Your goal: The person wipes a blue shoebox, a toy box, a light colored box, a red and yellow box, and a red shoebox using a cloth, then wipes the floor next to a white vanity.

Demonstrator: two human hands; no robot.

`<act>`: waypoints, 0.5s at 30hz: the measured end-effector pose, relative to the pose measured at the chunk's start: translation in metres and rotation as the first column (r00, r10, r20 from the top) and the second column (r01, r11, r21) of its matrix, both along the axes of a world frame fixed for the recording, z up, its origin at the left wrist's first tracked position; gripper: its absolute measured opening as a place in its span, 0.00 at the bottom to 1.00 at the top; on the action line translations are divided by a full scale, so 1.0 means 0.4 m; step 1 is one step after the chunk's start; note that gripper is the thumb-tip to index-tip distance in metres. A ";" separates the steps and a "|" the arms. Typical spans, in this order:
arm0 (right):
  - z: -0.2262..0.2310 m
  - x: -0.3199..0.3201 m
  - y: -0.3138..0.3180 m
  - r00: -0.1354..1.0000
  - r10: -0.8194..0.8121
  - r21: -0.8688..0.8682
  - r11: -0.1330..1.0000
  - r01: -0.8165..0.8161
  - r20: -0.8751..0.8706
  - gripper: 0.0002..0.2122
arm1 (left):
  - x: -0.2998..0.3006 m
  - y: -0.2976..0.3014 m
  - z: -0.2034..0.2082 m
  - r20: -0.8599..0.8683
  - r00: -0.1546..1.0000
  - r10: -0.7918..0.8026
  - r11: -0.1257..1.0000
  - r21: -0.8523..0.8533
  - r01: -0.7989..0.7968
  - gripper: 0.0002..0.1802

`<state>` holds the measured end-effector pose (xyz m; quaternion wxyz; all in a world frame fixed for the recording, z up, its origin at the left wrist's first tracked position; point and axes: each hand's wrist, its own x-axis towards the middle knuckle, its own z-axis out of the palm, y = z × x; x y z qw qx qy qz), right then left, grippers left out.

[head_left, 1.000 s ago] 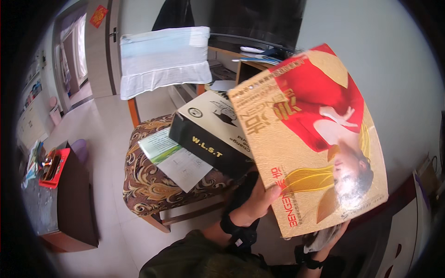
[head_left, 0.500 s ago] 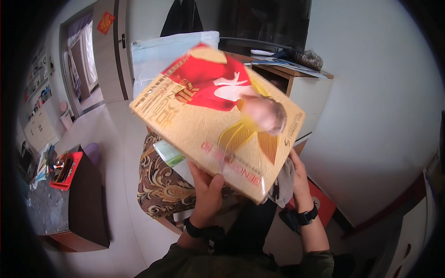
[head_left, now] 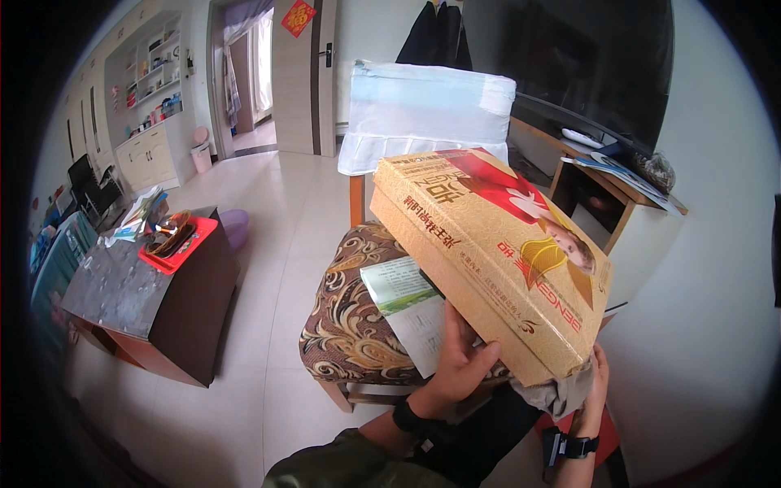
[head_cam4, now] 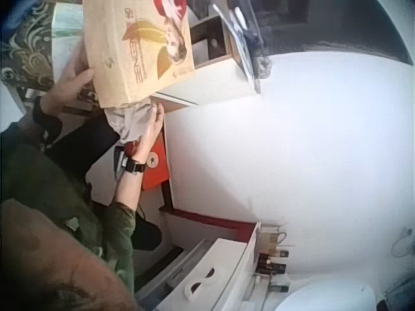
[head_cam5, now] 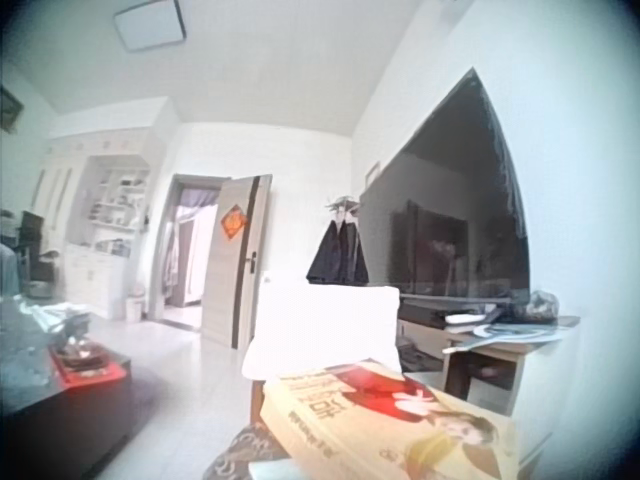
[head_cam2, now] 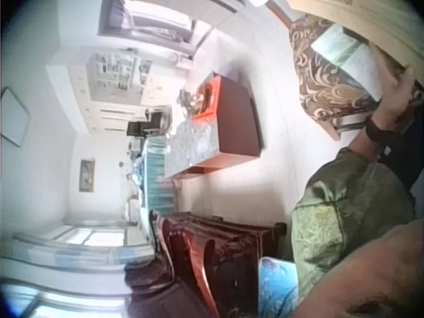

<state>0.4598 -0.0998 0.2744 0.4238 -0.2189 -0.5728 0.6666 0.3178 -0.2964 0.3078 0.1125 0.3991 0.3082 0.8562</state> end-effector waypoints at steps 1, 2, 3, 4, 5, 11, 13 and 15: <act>0.008 -0.012 -0.022 0.998 0.051 -0.052 0.997 -0.052 -0.031 0.18 | -0.007 0.005 -0.014 -0.025 0.999 -0.035 0.999 -0.037 0.034 0.44; 0.020 -0.025 -0.045 0.992 0.102 -0.102 0.989 -0.109 -0.070 0.19 | -0.010 0.006 -0.017 -0.022 0.999 -0.035 0.999 -0.040 0.034 0.44; 0.031 -0.031 -0.069 0.993 0.119 -0.136 0.983 -0.121 -0.017 0.18 | -0.008 0.004 -0.015 -0.029 0.998 -0.052 0.998 -0.033 0.051 0.43; 0.041 -0.042 -0.083 0.994 0.106 -0.138 0.985 -0.107 -0.014 0.18 | -0.006 0.010 -0.012 -0.037 0.996 -0.078 0.997 -0.023 0.077 0.41; 0.049 -0.053 -0.098 0.991 0.128 -0.041 0.991 -0.126 0.048 0.18 | -0.007 0.010 -0.010 -0.034 0.995 -0.093 0.995 -0.029 0.092 0.41; 0.044 -0.218 -0.060 0.925 0.331 0.276 0.886 -0.373 0.188 0.18 | -0.101 0.022 -0.068 -0.481 0.672 0.562 0.649 -0.247 -0.720 0.25; 0.049 -0.264 -0.082 0.953 0.286 0.247 0.921 -0.303 0.103 0.18 | -0.120 0.046 -0.030 -0.209 0.834 0.511 0.827 -0.148 -0.543 0.25; 0.002 -0.308 -0.050 0.967 0.207 0.482 0.838 -0.255 0.151 0.19 | -0.137 0.081 0.003 0.166 0.949 0.269 0.961 0.016 -0.275 0.25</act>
